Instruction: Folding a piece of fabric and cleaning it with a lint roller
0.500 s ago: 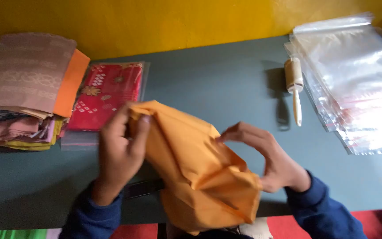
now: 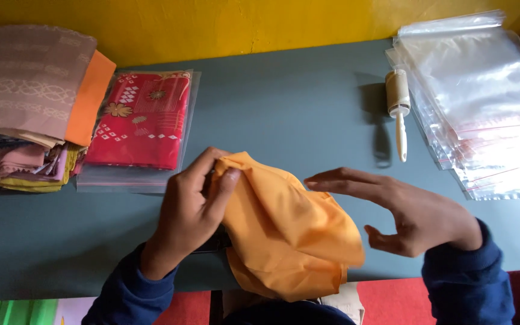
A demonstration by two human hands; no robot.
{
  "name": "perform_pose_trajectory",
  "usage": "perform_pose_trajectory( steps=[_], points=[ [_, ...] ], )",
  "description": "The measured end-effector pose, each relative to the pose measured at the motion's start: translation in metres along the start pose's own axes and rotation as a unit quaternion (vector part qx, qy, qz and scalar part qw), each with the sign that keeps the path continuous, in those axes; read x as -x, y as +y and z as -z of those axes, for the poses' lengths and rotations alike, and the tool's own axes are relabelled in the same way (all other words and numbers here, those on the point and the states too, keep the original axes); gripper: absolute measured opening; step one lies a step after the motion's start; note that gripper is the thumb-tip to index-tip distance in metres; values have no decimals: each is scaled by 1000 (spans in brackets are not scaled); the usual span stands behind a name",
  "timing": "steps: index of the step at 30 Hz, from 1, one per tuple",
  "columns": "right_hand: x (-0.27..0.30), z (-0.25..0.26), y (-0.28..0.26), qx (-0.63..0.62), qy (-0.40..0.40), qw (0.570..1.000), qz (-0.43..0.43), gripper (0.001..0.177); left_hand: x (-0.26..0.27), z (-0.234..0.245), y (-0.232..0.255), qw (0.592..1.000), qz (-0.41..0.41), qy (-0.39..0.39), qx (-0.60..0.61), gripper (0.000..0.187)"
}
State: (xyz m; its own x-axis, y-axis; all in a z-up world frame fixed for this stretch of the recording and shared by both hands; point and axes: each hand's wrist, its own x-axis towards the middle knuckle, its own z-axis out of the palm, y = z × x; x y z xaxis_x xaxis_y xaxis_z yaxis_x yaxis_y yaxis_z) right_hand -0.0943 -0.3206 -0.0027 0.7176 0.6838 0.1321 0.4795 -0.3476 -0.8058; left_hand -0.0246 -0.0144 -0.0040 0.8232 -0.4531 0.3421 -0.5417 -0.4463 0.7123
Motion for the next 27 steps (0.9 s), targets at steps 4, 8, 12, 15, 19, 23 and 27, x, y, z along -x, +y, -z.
perform_pose_trajectory(
  steps=[4,8,12,15,19,23,27],
  points=[
    [-31,-22,-14,108,165,979,41,55,4,-8,0,1000,-13,-17,0,18],
    [-54,-38,-16,104,230,967,15,57,5,-11,6,998,-27,-47,39,20],
    [-66,-46,-9,79,248,966,3,16,6,-11,6,997,-14,-47,61,24],
    [-68,-46,-7,46,202,978,-36,10,7,-10,1,997,8,-41,61,28],
    [-65,-47,-7,53,183,981,-41,11,1,0,4,985,26,-90,147,51],
    [-57,-46,-9,50,193,978,-67,10,-4,6,-5,985,-71,-121,96,24],
    [-49,-42,-23,59,195,976,-79,8,-6,11,-18,974,-143,-163,68,56]
  ],
)
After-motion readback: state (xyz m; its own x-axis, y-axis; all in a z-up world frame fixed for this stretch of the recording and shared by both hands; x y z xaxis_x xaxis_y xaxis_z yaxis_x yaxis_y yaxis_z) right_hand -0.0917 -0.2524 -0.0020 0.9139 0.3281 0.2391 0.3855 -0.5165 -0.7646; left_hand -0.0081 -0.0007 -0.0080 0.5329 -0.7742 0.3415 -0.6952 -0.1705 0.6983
